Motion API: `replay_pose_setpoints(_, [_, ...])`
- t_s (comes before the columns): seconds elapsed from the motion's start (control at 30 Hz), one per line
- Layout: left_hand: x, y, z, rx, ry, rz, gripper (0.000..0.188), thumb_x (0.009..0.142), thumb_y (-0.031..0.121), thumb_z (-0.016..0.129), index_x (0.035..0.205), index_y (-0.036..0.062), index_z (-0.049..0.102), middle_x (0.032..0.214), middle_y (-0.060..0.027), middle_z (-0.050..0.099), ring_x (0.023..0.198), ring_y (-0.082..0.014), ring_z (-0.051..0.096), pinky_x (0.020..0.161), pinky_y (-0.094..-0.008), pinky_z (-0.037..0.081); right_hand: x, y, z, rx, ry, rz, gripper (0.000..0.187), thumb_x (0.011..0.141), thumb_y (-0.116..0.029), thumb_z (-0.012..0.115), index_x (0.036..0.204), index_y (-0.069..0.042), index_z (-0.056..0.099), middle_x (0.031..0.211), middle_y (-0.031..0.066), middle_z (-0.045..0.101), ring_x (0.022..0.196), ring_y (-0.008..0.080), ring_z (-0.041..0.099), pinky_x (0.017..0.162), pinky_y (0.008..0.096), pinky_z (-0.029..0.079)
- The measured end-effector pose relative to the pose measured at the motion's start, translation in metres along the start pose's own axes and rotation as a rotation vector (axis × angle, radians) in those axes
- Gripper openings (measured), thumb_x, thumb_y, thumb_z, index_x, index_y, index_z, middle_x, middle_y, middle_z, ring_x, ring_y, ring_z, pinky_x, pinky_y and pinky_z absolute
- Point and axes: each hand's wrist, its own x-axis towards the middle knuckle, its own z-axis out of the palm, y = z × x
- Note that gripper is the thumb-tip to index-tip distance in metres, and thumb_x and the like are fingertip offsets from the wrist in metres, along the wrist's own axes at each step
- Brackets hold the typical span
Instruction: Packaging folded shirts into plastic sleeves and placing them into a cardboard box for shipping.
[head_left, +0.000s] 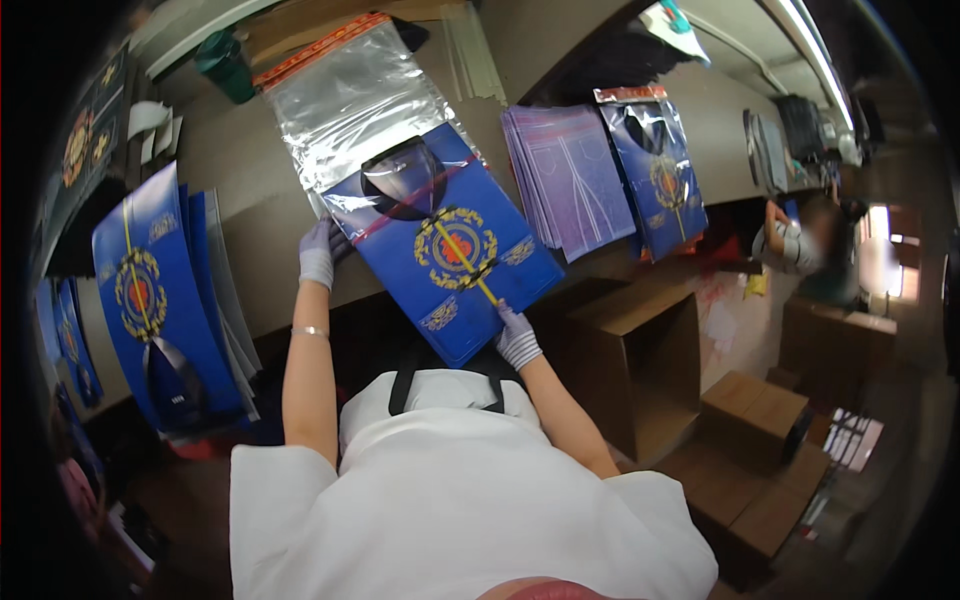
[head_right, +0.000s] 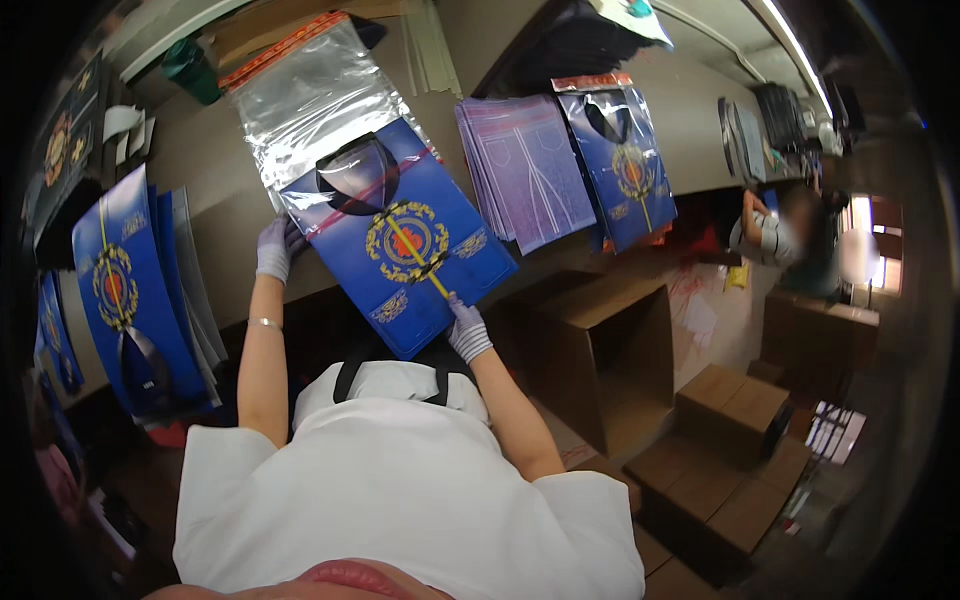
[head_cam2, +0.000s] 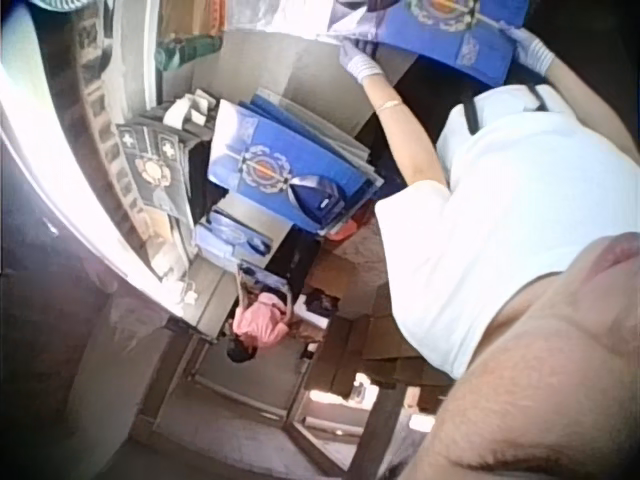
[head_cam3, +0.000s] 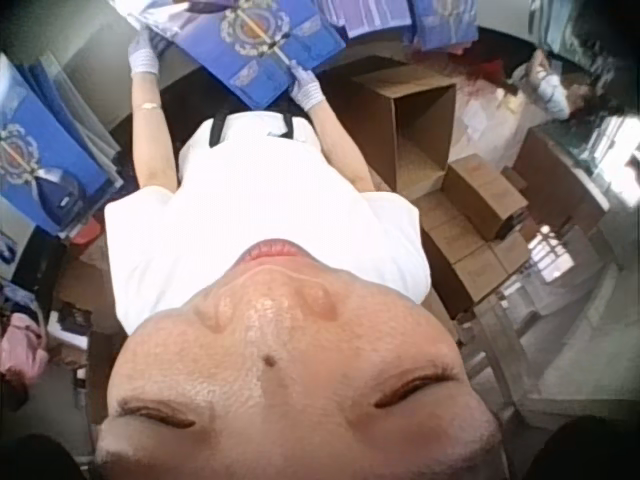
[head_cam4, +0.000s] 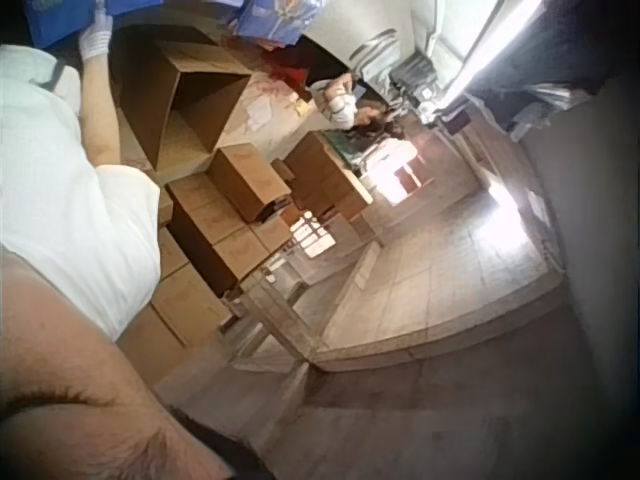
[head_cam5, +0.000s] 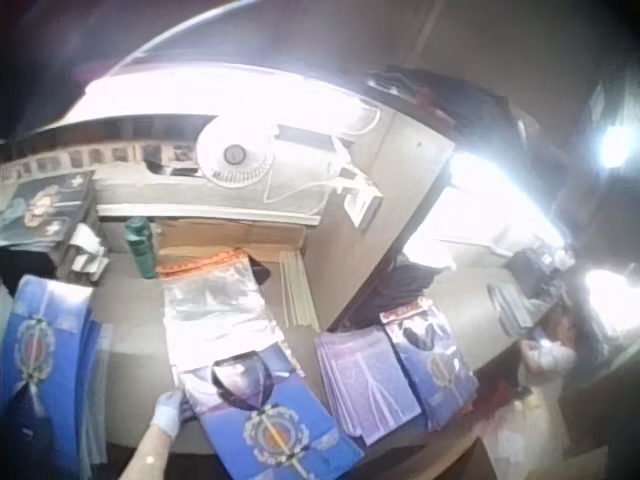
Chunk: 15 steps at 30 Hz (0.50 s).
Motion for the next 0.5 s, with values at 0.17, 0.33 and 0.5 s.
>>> replay_pose_setpoints(0.17, [0.054, -0.017, -0.027, 0.15, 0.092, 0.029, 0.019, 0.081, 0.015, 0.062, 0.093, -0.0007, 0.061, 0.066, -0.0055, 0.058, 0.048, -0.0145, 0.054, 0.043, -0.0276, 0.049, -0.025, -0.068, -0.002, -1.166, -0.465, 0.638, 0.043, 0.087, -0.042, 0.051, 0.1, -0.002, 0.058, 0.089, 0.0145, 0.066, 0.071, 0.0203, 0.064, 0.067, 0.0305, 0.052])
replay_pose_setpoints(0.33, [0.049, 0.0, -0.013, 0.356, 0.195, 0.0, 0.018, 0.076, 0.013, 0.068, 0.087, -0.001, 0.064, 0.065, -0.0057, 0.06, 0.043, -0.0129, 0.052, 0.041, -0.0256, 0.045, 0.044, -0.163, 0.094, -1.489, -0.404, -0.264, 0.023, 0.081, -0.021, 0.05, 0.085, -0.003, 0.063, 0.078, 0.0128, 0.065, 0.074, 0.023, 0.063, 0.067, 0.031, 0.049])
replay_pose_setpoints(0.5, [0.045, 0.008, 0.002, 0.432, 0.221, 0.142, 0.024, 0.074, 0.012, 0.07, 0.093, -0.001, 0.065, 0.069, -0.006, 0.063, 0.048, -0.0122, 0.053, 0.044, -0.0258, 0.046, 0.178, -0.173, 0.199, -1.608, -0.246, -0.945, 0.025, 0.079, -0.023, 0.056, 0.096, -0.006, 0.063, 0.093, 0.0198, 0.061, 0.089, 0.0367, 0.057, 0.077, 0.0357, 0.047])
